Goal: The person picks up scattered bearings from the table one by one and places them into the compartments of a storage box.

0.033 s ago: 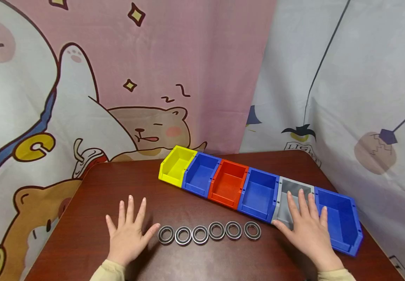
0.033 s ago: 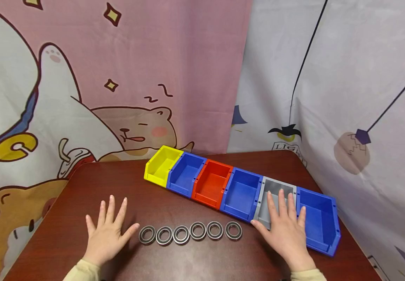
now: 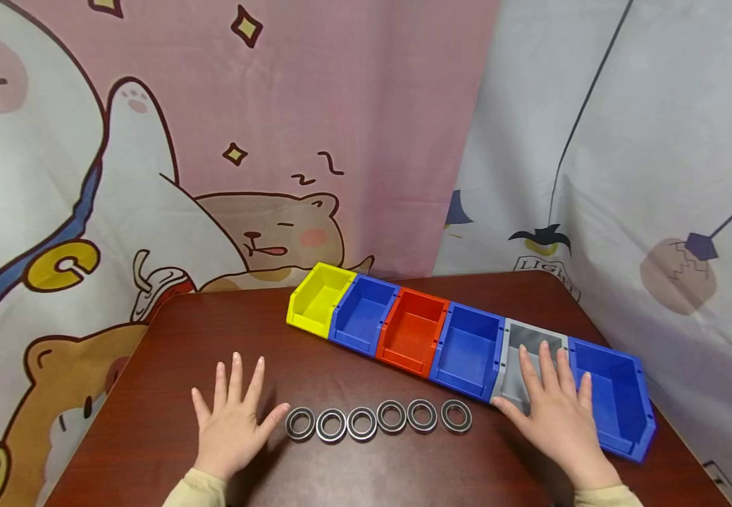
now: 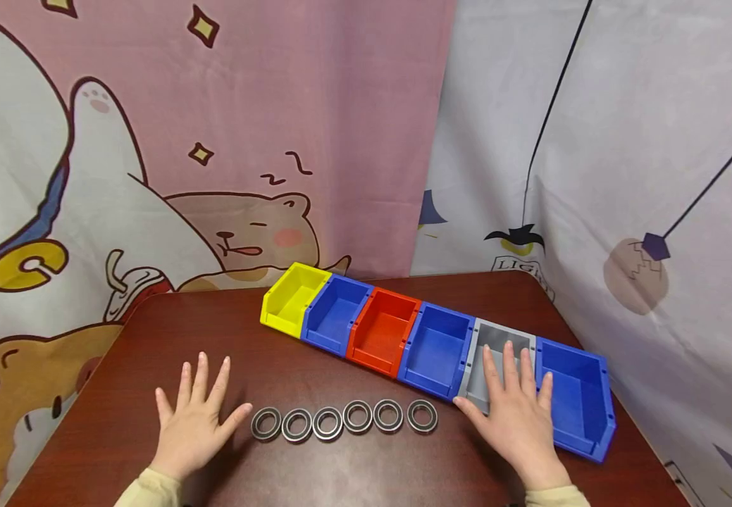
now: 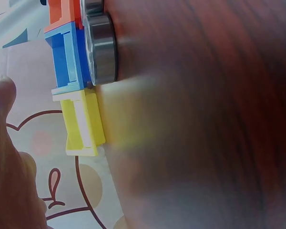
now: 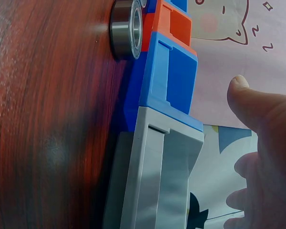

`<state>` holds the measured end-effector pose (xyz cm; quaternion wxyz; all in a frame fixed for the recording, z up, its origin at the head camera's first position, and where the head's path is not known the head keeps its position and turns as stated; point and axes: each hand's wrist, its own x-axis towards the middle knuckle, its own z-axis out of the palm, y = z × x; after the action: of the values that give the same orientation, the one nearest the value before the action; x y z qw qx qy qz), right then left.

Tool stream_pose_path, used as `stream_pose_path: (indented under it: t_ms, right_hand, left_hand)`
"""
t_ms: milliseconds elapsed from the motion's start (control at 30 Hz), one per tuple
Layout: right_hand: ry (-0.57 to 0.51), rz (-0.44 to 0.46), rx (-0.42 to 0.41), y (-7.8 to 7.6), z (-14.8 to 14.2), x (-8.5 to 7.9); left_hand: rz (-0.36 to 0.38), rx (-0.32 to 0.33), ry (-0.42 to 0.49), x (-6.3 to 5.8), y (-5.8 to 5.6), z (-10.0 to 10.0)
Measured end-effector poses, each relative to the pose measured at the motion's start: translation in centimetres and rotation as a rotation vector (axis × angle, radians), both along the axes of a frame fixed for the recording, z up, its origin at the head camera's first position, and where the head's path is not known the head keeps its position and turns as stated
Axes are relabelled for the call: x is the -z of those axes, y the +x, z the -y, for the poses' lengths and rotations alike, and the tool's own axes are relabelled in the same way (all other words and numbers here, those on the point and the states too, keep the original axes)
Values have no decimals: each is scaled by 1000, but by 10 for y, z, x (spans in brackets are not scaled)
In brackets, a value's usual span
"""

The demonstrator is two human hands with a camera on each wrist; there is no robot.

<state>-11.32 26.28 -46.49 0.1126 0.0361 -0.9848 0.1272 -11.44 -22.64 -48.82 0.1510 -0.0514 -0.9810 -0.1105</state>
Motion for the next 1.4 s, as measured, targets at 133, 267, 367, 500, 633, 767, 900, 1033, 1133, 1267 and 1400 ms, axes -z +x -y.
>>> stream_pose_path:
  t_ms: [133,267,367,500,633,767,900,1033,1133,1267,1400]
  right_hand:
    - [-4,5,1,0,0,0]
    - [-10,12,4,1,0,1]
    - [-14,5,2,0,0,1]
    - [-21,-20,-5,-1,-2,0]
    - [-27,-67,0,-4,-3,-3]
    - [-47,-98,37,-7,-6,-6]
    - [-68,-116,83,-7,-12,-10]
    - [-73,-134,130,-8,-20,-11]
    - [-79,-125,160,-8,-28,-11]
    - [-93,-94,193,-9,-37,-9]
    - [-114,-39,226,-9,-44,-7]
  left_hand:
    - [2,1,1,-1,0,0]
    - [9,0,5,-1,1,-1]
    - [20,-3,5,0,0,0]
    - [46,-5,3,0,-2,-1]
    - [70,7,14,-5,-8,-5]
    - [77,37,34,-14,-16,-12]
    - [88,69,54,-21,-28,-20]
    - [98,94,73,-27,-43,-29]
    - [108,114,91,-28,-57,-34]
    - [120,152,137,-25,-77,-38]
    - [156,179,216,-22,-95,-42]
